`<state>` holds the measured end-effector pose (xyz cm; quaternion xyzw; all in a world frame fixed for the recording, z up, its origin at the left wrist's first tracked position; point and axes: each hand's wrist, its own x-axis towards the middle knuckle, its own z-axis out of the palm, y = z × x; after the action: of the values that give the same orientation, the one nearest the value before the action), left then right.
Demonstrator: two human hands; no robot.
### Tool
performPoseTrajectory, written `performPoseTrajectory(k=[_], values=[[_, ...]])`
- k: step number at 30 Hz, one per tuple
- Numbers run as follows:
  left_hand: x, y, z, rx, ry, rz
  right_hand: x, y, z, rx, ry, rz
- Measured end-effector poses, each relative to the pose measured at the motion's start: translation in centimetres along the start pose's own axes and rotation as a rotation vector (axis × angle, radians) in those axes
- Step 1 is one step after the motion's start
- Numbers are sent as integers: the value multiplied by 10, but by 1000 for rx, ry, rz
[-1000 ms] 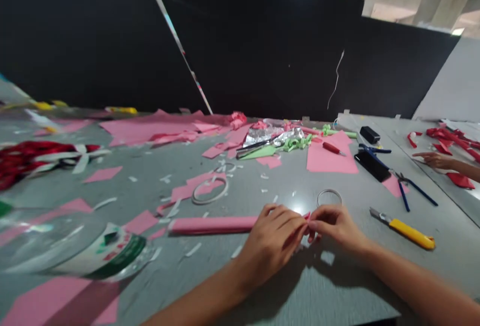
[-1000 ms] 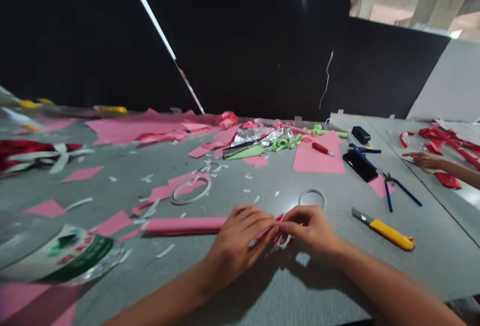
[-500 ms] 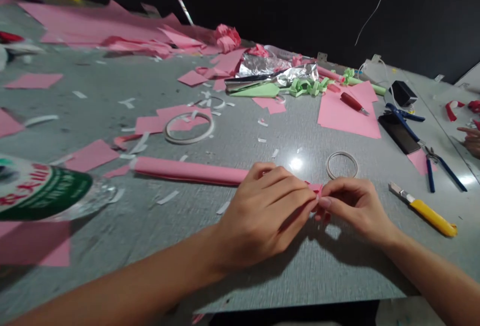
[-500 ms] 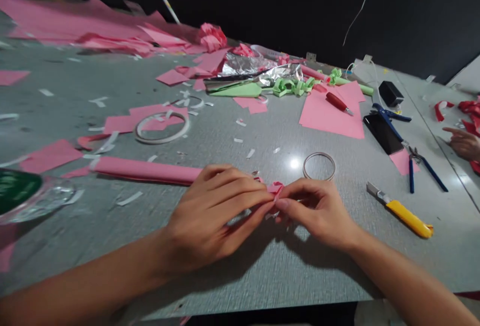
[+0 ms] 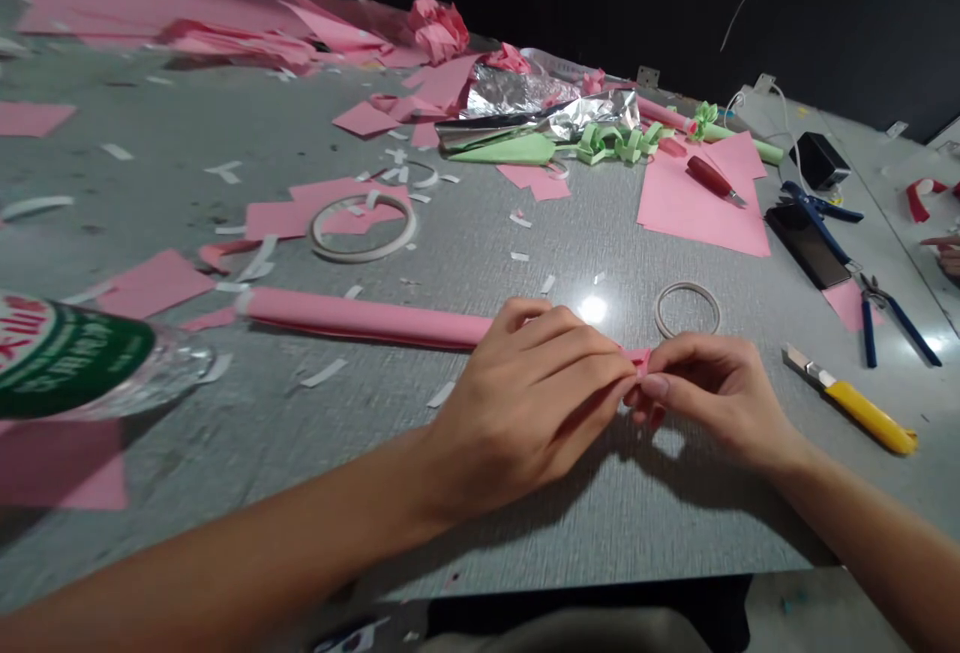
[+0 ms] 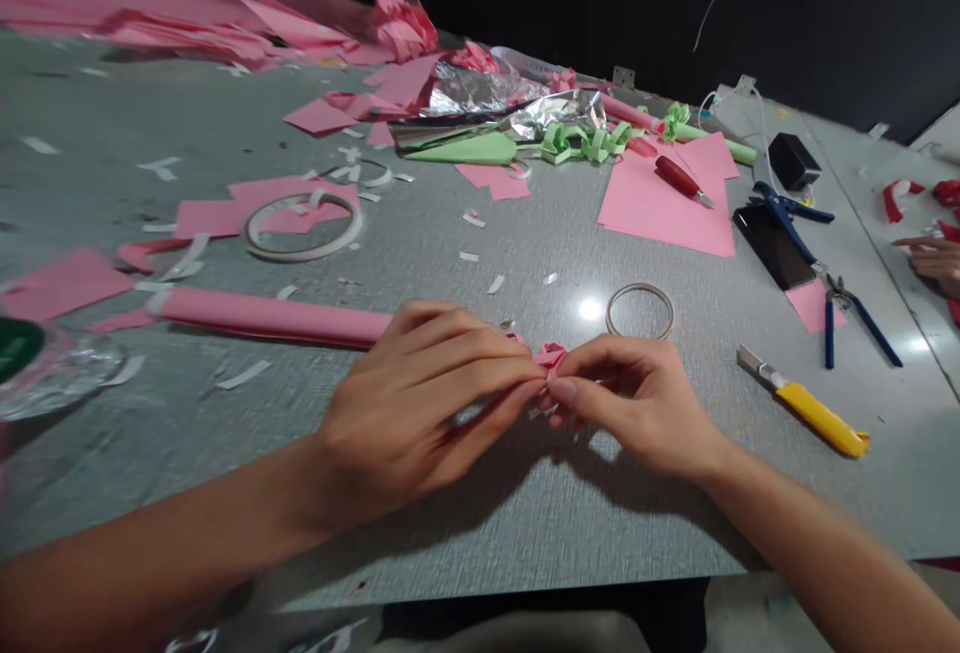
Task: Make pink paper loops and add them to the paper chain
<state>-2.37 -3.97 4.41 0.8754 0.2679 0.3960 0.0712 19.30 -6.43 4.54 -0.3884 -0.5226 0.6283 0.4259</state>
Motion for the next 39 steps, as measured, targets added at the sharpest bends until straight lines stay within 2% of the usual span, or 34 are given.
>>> performPoseTrajectory(k=[12,29,33,39], values=[[3,1,-4,-36,-46,-49,0,-1,0,2,7,2],[4,6,1,34,48,-73,-1,-1,1,-85,11,-47],[5,6,-1,28,82,-94,-1,0,-1,-64,57,-32],[8,5,-7,-14,138,-123,2,1,-11,23,207,-20]])
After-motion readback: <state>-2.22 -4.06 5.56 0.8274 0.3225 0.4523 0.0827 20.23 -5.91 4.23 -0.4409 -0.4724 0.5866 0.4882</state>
